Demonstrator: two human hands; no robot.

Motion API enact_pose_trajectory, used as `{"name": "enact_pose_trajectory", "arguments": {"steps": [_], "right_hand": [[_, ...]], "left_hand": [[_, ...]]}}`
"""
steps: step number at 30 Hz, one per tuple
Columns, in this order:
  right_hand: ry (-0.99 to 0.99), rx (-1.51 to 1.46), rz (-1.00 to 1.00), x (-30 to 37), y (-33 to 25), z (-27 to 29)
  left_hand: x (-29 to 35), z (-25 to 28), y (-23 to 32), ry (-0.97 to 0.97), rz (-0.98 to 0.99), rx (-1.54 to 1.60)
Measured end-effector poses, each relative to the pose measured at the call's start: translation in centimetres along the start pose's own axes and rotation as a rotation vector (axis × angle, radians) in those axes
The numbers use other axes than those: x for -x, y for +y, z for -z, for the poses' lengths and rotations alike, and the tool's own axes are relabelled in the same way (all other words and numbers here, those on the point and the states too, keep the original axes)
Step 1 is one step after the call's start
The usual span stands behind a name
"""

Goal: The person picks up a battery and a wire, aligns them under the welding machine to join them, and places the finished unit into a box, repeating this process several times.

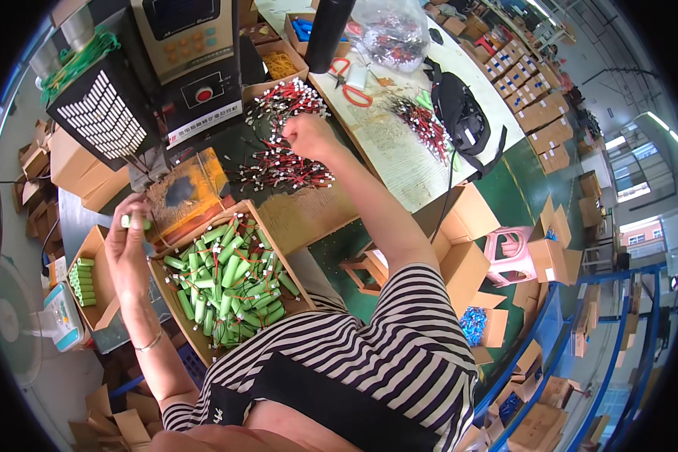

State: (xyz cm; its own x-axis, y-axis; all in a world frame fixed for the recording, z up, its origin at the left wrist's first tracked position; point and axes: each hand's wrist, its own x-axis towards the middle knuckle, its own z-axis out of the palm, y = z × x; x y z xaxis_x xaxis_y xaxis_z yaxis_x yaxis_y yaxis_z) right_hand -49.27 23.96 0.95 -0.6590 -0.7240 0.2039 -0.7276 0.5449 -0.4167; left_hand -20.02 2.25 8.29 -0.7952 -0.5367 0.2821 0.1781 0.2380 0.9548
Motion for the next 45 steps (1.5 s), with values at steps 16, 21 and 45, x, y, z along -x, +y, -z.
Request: {"name": "enact_pose_trajectory", "arguments": {"steps": [16,21,45], "right_hand": [[0.164,-0.684,-0.041,0.8,-3.3,1.9],[0.083,-1.110,-0.225,2.2,-3.8,4.5],[-0.023,0.170,-0.037,8.3,0.7,5.2]], "left_hand": [[1.0,-1.4,-0.4,0.097,-0.273,-0.339],[0.3,-1.5,-1.3,0.127,-0.290,-0.447],[0.4,-1.3,-0.8,0.093,-0.290,-0.417]]}}
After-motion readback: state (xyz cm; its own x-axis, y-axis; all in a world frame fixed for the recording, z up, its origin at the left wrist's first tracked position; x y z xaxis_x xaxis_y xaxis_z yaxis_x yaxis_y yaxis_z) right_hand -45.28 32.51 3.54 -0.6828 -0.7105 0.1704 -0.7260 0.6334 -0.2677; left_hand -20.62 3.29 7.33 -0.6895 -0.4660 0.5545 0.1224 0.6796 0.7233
